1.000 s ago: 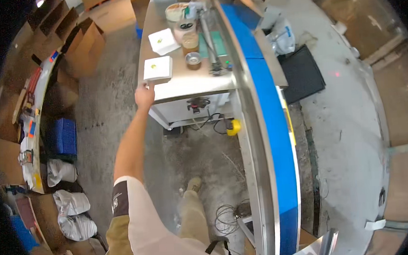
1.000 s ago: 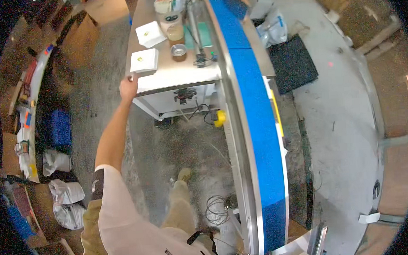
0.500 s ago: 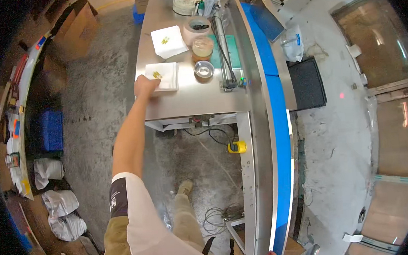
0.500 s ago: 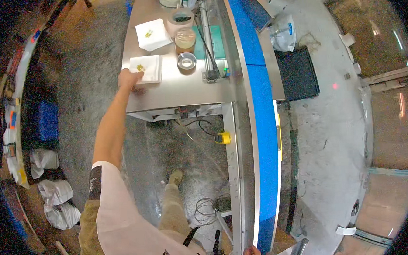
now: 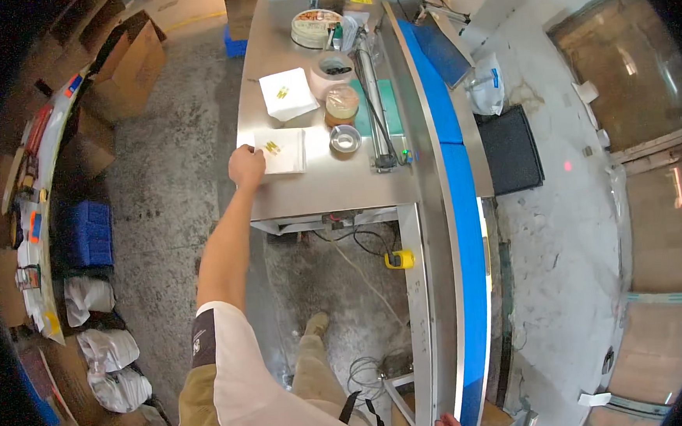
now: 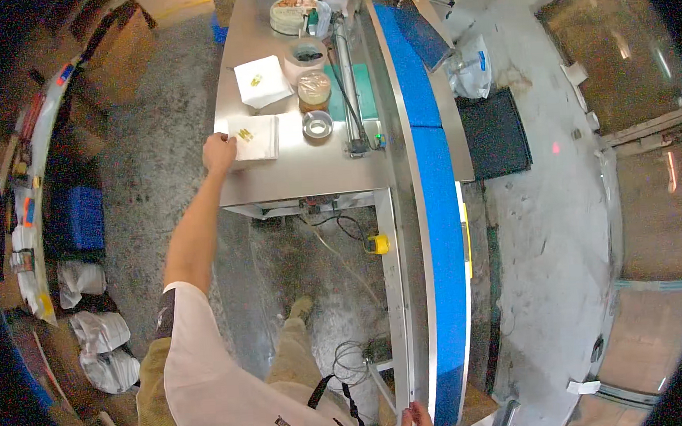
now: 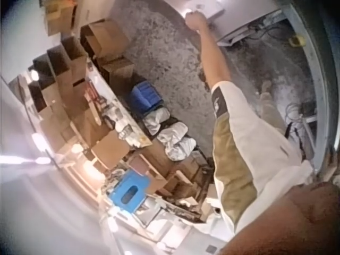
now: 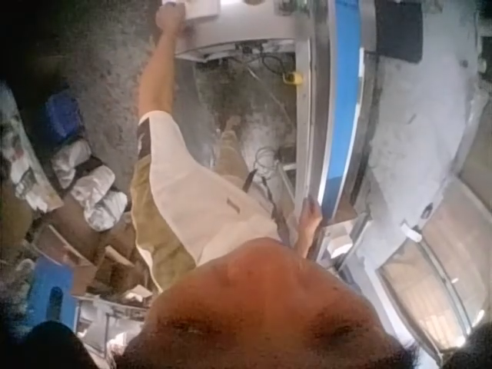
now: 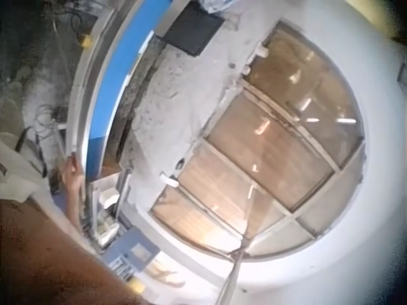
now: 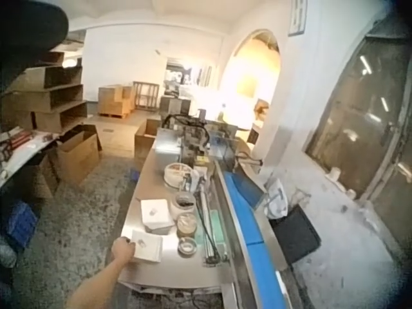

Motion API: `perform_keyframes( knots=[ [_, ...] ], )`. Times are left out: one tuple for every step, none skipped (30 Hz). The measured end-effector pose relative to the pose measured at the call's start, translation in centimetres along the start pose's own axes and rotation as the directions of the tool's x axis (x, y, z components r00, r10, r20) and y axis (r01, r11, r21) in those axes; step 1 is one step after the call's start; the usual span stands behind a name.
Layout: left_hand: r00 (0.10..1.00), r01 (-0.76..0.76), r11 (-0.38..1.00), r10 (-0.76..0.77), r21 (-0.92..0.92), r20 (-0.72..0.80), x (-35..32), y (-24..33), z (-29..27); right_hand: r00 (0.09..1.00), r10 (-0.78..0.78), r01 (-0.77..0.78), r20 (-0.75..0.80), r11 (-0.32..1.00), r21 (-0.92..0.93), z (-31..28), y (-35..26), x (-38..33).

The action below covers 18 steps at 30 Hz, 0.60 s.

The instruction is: Inspecting, stacking, and feeding paper napkins into a processing machine.

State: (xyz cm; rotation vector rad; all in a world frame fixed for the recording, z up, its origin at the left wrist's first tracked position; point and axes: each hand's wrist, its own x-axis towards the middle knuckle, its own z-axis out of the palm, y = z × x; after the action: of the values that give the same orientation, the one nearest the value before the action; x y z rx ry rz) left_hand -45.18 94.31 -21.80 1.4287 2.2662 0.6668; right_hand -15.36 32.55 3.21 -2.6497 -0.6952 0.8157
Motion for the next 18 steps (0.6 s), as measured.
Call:
perform_keyframes(
  knots=[
    [1.000, 0.006, 1.000, -0.006, 0.009, 0.001, 0.0, 0.0, -0.2, 1.000, -0.005, 0.005, 0.001, 1.000, 0.000, -0.1, -0.6, 0.0],
    [1.000, 0.007, 1.000, -0.007, 0.006, -0.002, -0.2, 0.2, -0.5, 0.999, 0.042, -0.042, 0.001, 0.997, 0.059, -0.1, -1.4, -0.1],
    [1.000, 0.010, 1.000, -0.010, 0.011, 0.015, -0.5, 0.5, -0.6, 0.996, 0.090, -0.089, 0.004, 0.989, 0.118, -0.1, -2.0, 0.0],
    [0.999, 0.013, 1.000, -0.014, 0.015, 0.033, -0.8, 0.7, -0.8, 0.996, 0.088, -0.088, 0.002, 0.989, 0.118, -0.2, -2.4, 0.0],
    [1.000, 0.013, 1.000, -0.014, 0.016, 0.028, -0.8, 0.4, -0.7, 0.994, 0.109, -0.111, 0.020, 0.986, 0.127, -0.3, -2.7, 0.0],
    [0.999, -0.031, 0.998, 0.033, 0.058, -0.037, -0.9, 0.0, -0.5, 0.991, 0.130, -0.134, 0.037, 0.982, 0.135, -0.4, -2.9, 0.1],
    [0.992, -0.072, 0.992, 0.083, 0.103, -0.099, -0.8, -0.3, -0.4, 0.991, 0.129, -0.133, 0.037, 0.982, 0.137, -0.5, -3.0, 0.1],
    [0.992, -0.074, 0.992, 0.084, 0.101, -0.097, -0.8, -0.4, -0.2, 0.991, 0.125, -0.129, 0.038, 0.983, 0.127, -0.5, -3.1, 0.2],
    [0.994, -0.097, 0.986, 0.102, 0.138, -0.033, -0.7, -0.5, -0.1, 0.992, 0.123, -0.126, 0.038, 0.985, 0.118, -0.5, -3.1, 0.2],
    [0.992, -0.122, 0.977, 0.118, 0.173, 0.032, -0.7, -0.5, 0.1, 0.992, 0.125, -0.128, 0.035, 0.985, 0.118, -0.5, -2.8, 0.2],
    [0.992, -0.123, 0.977, 0.119, 0.171, 0.038, -0.7, -0.3, 0.3, 0.994, 0.098, -0.101, 0.041, 0.991, 0.082, -0.6, -2.4, 0.2],
    [0.993, -0.117, 0.976, 0.109, 0.183, 0.052, -0.7, -0.1, 0.4, 0.996, 0.072, -0.074, 0.049, 0.996, 0.047, -0.7, -2.1, 0.1],
    [0.993, -0.110, 0.974, 0.099, 0.196, 0.065, -0.7, 0.1, 0.5, 0.996, 0.076, -0.078, 0.047, 0.996, 0.044, -0.7, -2.0, 0.0],
    [0.993, -0.111, 0.975, 0.099, 0.194, 0.068, -0.6, 0.3, 0.7, 0.993, 0.106, -0.108, 0.043, 0.993, 0.043, -0.7, -2.0, 0.0],
    [0.988, -0.142, 0.962, 0.125, 0.233, 0.085, -0.6, 0.5, 0.9, 0.990, 0.135, -0.137, 0.040, 0.990, 0.042, -0.6, -2.0, 0.0],
    [0.983, -0.173, 0.947, 0.151, 0.272, 0.103, -0.6, 0.6, 1.1, 0.990, 0.137, -0.139, 0.037, 0.990, 0.040, -0.6, -1.4, 0.0],
    [0.983, -0.176, 0.947, 0.152, 0.269, 0.107, -0.6, 1.1, 1.1, 0.992, 0.116, -0.118, 0.047, 0.993, 0.026, -0.6, -0.8, 0.0],
    [0.968, -0.242, 0.918, 0.204, 0.314, 0.148, -0.7, 1.6, 1.2, 0.994, 0.096, -0.097, 0.057, 0.995, 0.012, -0.5, -0.4, 0.1]
  ],
)
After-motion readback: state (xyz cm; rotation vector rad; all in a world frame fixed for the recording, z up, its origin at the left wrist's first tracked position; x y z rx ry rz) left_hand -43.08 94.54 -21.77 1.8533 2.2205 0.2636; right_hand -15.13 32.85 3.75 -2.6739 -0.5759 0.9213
